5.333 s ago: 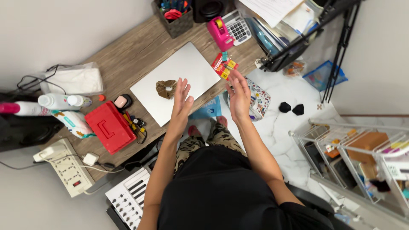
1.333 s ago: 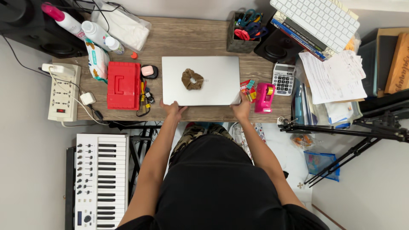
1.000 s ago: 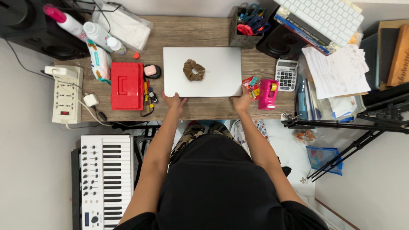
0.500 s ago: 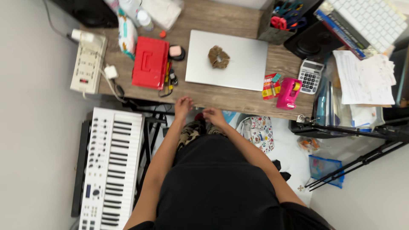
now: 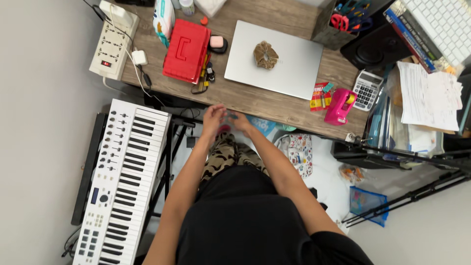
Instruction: The person organizes a cluttered desk by moving a keyboard, a pen holder, and a hair scrunchie. They then open a drawer and sort through various papers, envelopes, and cards, placing some items on the desk surface.
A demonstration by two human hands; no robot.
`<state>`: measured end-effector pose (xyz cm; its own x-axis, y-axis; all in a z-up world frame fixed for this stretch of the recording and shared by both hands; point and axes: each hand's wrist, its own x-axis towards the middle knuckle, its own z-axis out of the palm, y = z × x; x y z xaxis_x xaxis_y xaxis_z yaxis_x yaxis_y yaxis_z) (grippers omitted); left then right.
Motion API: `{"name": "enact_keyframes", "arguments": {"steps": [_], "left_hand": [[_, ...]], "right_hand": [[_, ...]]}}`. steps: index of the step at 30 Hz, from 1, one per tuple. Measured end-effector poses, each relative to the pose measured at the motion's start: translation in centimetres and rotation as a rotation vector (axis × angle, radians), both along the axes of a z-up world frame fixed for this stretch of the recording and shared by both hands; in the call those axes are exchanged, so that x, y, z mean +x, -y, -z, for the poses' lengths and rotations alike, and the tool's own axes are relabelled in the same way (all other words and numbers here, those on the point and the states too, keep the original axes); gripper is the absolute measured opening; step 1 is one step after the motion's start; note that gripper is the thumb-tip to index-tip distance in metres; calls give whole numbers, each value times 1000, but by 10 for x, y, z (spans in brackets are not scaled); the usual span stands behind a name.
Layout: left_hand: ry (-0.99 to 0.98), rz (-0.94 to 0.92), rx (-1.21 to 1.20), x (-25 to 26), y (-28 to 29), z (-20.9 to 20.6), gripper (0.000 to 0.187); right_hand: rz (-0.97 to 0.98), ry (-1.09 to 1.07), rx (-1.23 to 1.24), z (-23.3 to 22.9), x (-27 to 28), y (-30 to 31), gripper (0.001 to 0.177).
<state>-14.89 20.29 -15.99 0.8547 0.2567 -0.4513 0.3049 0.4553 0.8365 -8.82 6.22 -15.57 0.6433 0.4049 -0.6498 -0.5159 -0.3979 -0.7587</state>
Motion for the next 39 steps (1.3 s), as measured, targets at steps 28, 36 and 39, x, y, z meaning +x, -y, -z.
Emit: {"name": "enact_keyframes", "arguments": {"steps": [28, 36, 39], "left_hand": [[-44, 345, 67, 70, -34, 6, 22], [-270, 601, 117, 59, -25, -3, 52], [-317, 794, 212, 47, -23, 7, 62]], "right_hand": [[18, -375, 192, 19, -82, 25, 50], [258, -152, 236, -10, -41, 49, 64], [250, -255, 191, -30, -40, 49, 76]]}}
